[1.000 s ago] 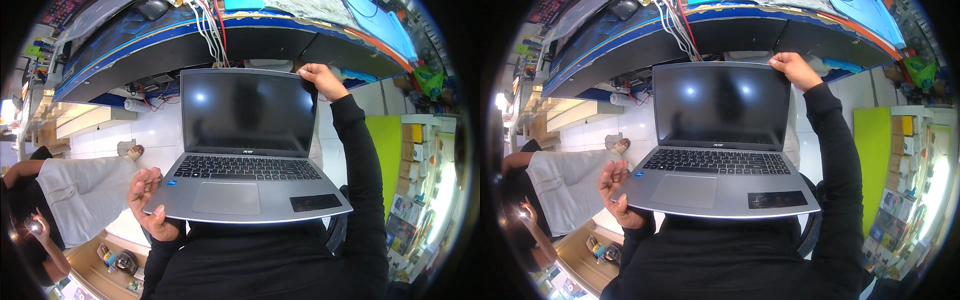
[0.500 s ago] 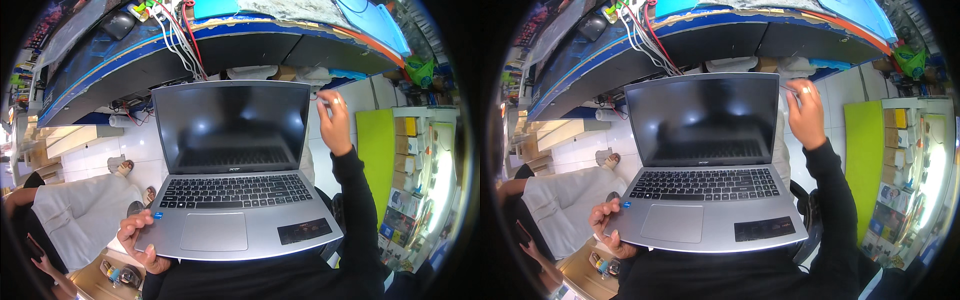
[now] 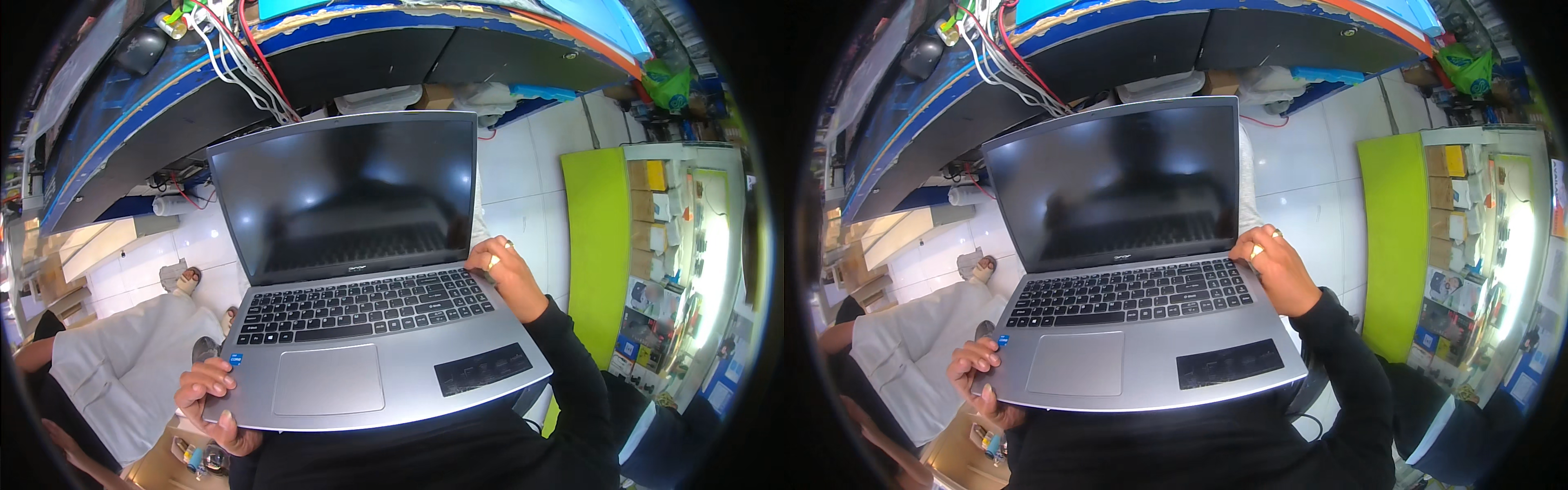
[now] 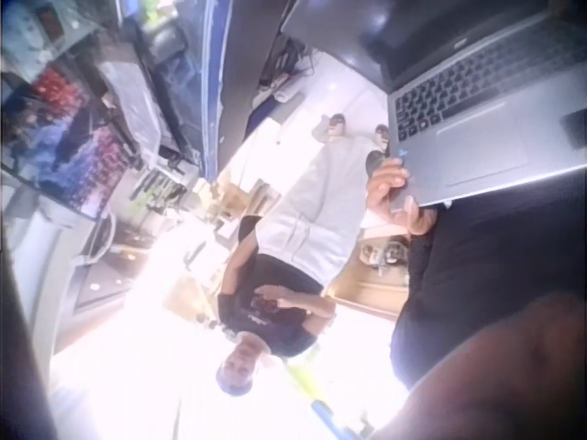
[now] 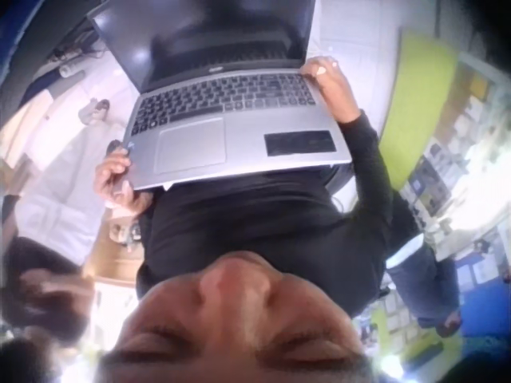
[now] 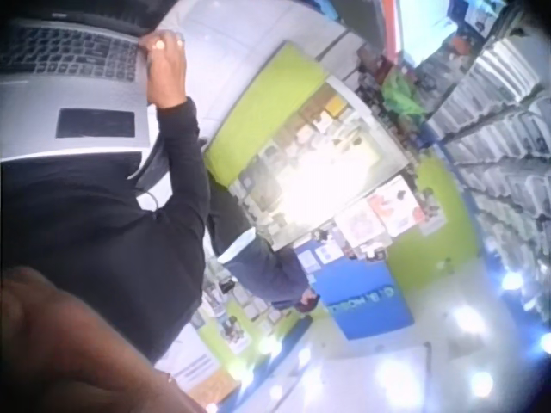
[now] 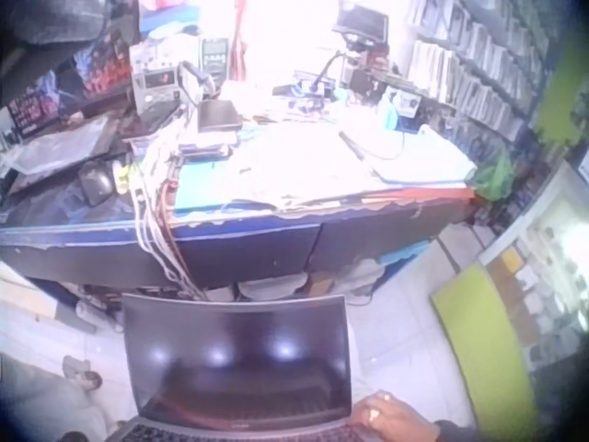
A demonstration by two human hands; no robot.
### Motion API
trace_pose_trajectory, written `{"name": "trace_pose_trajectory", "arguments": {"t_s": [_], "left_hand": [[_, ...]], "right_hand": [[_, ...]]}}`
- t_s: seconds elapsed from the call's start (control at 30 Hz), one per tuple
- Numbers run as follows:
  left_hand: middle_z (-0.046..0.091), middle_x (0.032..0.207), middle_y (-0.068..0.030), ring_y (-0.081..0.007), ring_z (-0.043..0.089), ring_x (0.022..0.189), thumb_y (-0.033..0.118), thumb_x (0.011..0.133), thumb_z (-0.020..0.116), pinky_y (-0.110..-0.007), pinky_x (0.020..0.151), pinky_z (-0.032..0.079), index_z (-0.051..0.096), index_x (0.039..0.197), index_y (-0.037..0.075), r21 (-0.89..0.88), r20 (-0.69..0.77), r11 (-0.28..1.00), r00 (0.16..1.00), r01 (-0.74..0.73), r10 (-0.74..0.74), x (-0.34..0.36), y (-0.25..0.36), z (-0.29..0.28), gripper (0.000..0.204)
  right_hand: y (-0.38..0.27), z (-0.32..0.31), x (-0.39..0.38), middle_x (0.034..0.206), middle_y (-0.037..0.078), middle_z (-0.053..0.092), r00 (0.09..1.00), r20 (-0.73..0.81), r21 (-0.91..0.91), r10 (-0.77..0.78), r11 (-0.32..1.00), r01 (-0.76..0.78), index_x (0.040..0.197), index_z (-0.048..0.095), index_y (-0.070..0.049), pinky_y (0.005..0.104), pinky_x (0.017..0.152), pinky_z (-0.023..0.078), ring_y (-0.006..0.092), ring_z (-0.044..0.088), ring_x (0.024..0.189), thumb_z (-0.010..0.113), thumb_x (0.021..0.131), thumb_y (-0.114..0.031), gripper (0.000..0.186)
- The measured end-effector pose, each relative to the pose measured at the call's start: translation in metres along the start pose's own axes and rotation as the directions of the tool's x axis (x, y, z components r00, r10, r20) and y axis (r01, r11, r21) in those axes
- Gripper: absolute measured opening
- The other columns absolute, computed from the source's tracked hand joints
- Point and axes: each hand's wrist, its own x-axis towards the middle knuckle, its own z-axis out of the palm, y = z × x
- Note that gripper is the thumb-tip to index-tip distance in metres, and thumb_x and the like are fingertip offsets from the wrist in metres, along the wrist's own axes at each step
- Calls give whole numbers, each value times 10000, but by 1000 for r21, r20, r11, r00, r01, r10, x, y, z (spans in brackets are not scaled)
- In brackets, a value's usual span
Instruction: The person assembles a laptop by connecting cables to the motherboard and inserting a battery, then secures the battery and component covers with a screwdriver.
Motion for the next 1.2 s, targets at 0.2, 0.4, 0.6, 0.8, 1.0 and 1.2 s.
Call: {"name": "trace_pose_trajectory", "arguments": {"t_s": [0.2, 0.4, 0.6, 0.8, 1.0, 1.2], "left_hand": [[525, 942, -67, -205, 556, 879, 263, 844, 741, -422, 895, 451, 548, 1249, 70, -16, -43, 999, 999, 29, -30, 2, -1, 3, 488], [528, 995, -78, -214, 546, 923, 232, 857, 707, -418, 948, 437, 573, 1295, 48, -67, 25, 997, 999, 32, -30, 8, -1, 0, 493], [544, 980, -114, -210, 544, 882, 233, 906, 673, -376, 862, 461, 564, 1299, -16, -63, 40, 996, 997, 63, -60, 31, -3, 7, 477], [530, 918, -87, -195, 532, 848, 221, 955, 603, -343, 825, 458, 571, 1238, -29, 3, 70, 989, 987, 145, -145, 78, -5, 20, 379], [556, 860, -61, -159, 557, 832, 201, 981, 592, -292, 788, 440, 608, 1146, -32, 57, 56, 980, 980, 188, -192, 108, -18, 23, 286], [581, 910, -79, -162, 565, 847, 254, 1031, 618, -305, 805, 444, 616, 1092, -10, -59, 116, 985, 981, 165, -157, 117, -34, 23, 271]], "right_hand": [[0, 6, 1, 1036, 105, 643, 1000, 14, -45, 4, 999, -4, 994, 699, -44, 398, 902, 507, 313, 600, 1038, 683, 804, 32, 205], [6, 12, 0, 1009, 105, 630, 999, 1, -62, -36, 997, 36, 951, 694, -17, 389, 894, 497, 307, 590, 1004, 676, 802, 16, 153], [5, 4, 5, 1001, 122, 627, 998, 39, 2, -42, 999, 42, 1020, 661, -8, 390, 887, 484, 320, 585, 973, 694, 820, -20, 203], [1, 2, 0, 1054, 132, 644, 999, 5, 174, 45, 984, -45, 1127, 626, -18, 407, 985, 487, 329, 615, 1082, 767, 810, 28, 350], [-2, 0, -7, 1257, 179, 678, 959, 38, 394, 280, 878, -272, 1222, 660, -1, 410, 1094, 453, 333, 610, 1258, 744, 841, 17, 391], [3, -2, -9, 1305, 183, 688, 959, 32, 324, 283, 904, -278, 1292, 662, 19, 417, 1112, 448, 329, 615, 1266, 768, 852, -31, 456]]}}
